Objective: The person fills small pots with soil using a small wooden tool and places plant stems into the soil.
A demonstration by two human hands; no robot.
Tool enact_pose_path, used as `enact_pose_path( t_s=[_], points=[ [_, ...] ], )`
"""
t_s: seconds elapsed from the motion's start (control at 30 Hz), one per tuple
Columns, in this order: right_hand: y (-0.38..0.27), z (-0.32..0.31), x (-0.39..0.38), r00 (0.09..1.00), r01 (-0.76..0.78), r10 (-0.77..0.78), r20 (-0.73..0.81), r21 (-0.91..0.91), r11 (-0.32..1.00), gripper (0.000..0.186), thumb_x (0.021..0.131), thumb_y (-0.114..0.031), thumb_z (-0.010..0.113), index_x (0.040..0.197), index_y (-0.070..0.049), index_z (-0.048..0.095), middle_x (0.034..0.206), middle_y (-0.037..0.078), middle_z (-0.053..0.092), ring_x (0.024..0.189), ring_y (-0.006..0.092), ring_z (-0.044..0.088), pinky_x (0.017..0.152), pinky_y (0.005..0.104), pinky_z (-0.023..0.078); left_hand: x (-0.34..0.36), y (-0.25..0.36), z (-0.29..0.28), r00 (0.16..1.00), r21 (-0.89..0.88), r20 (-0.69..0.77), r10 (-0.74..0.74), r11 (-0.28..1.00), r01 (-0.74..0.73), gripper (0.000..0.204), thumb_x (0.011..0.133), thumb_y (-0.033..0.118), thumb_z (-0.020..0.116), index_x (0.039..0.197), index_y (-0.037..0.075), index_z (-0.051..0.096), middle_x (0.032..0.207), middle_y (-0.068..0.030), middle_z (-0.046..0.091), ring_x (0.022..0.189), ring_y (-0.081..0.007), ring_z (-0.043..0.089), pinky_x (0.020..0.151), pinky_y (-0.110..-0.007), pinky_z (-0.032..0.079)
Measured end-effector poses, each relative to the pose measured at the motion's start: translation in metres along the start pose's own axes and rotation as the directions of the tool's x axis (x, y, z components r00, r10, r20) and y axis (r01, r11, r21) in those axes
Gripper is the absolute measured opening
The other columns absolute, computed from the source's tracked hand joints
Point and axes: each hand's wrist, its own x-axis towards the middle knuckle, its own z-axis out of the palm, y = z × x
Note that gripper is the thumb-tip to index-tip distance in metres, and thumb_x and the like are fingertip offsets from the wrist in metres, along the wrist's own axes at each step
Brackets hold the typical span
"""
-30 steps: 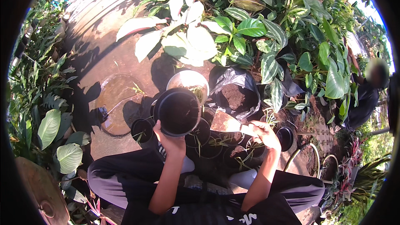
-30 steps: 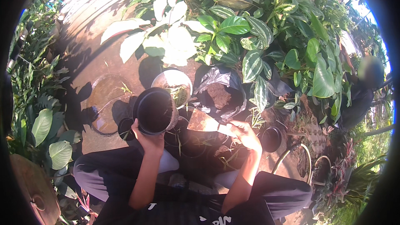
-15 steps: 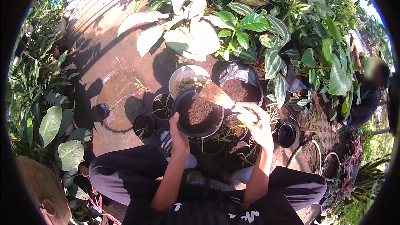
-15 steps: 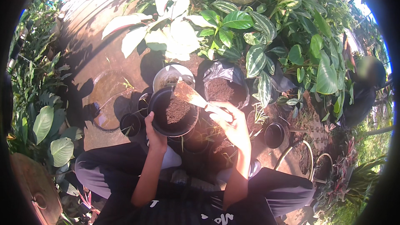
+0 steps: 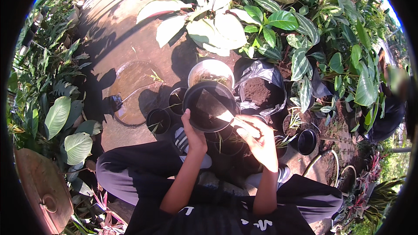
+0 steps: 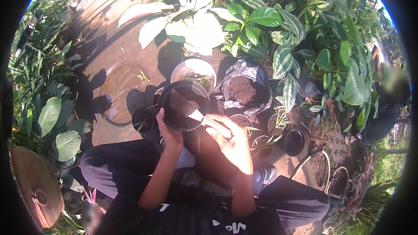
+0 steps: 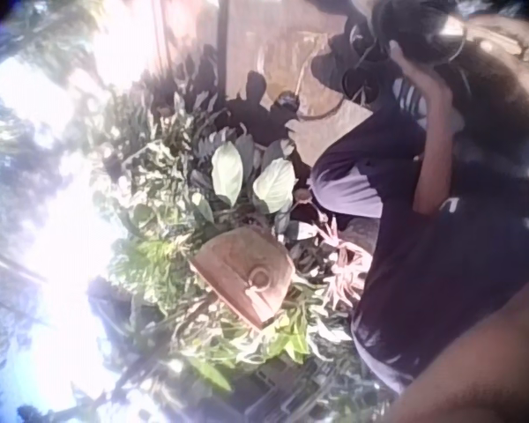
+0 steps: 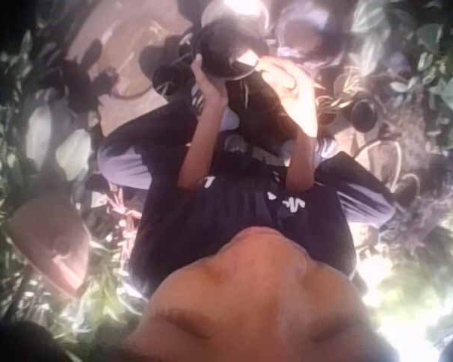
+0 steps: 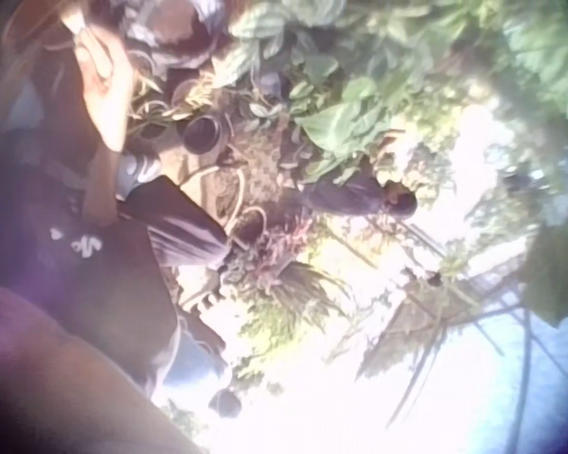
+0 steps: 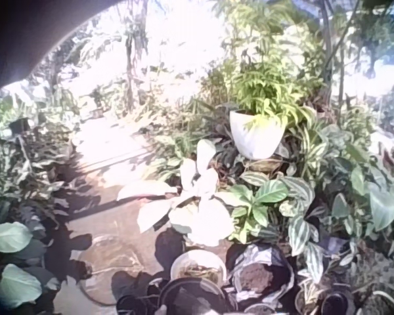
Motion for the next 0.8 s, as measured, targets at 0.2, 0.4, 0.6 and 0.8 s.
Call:
enact_pose_path(
  t_s=[0.2,0.4,0.6,0.8],
  points=[
    [0.002,-0.014,0.003,0.996,0.037,-0.064,-0.063,-0.363,0.931,0.030,0.086,-0.002,0.068,0.116,-0.001,0.065,0.100,0.009,0.073,0.093,0.0120,0.067,0.082,0.0286,0.052,-0.004,0.001,0.004,1.000,0.013,0.001,0.017,1.000,-0.017,0.053,0.096,0.048,0.047,0.129,0.007,0.055,0.127,-0.0051,0.060,0.119,-0.0192,0.054,0.104,-0.036,0.037],
    [0.054,-0.069,0.003,0.946,-0.042,0.066,-0.318,0.083,0.996,0.017,0.094,-0.009,0.064,0.110,-0.003,0.067,0.083,-0.001,0.065,0.075,0.0063,0.056,0.070,0.0218,0.046,-0.004,-0.002,0.007,0.998,0.029,-0.018,0.063,0.998,-0.062,0.058,0.093,0.052,0.051,0.130,0.008,0.052,0.131,-0.0045,0.056,0.124,-0.0195,0.050,0.106,-0.036,0.033],
    [0.136,-0.139,0.018,0.731,-0.594,0.576,-0.366,0.073,0.801,0.025,0.096,-0.024,0.054,0.100,-0.001,0.061,0.064,0.003,0.056,0.040,0.0050,0.037,0.035,0.0225,0.024,-0.005,0.004,0.002,0.994,-0.003,-0.072,0.085,0.996,-0.085,0.057,0.093,0.052,0.051,0.129,0.008,0.053,0.130,-0.0048,0.058,0.122,-0.0186,0.052,0.103,-0.035,0.036],
    [0.267,-0.144,0.066,0.663,-0.524,0.702,-0.260,0.509,0.683,0.020,0.096,-0.019,0.050,0.100,-0.002,0.058,0.065,0.003,0.052,0.041,0.0062,0.036,0.034,0.0218,0.028,-0.005,-0.002,0.010,0.997,0.005,-0.043,0.064,0.998,-0.064,0.057,0.093,0.052,0.051,0.129,0.008,0.053,0.128,-0.0059,0.058,0.119,-0.0195,0.054,0.100,-0.036,0.041]
  ],
)
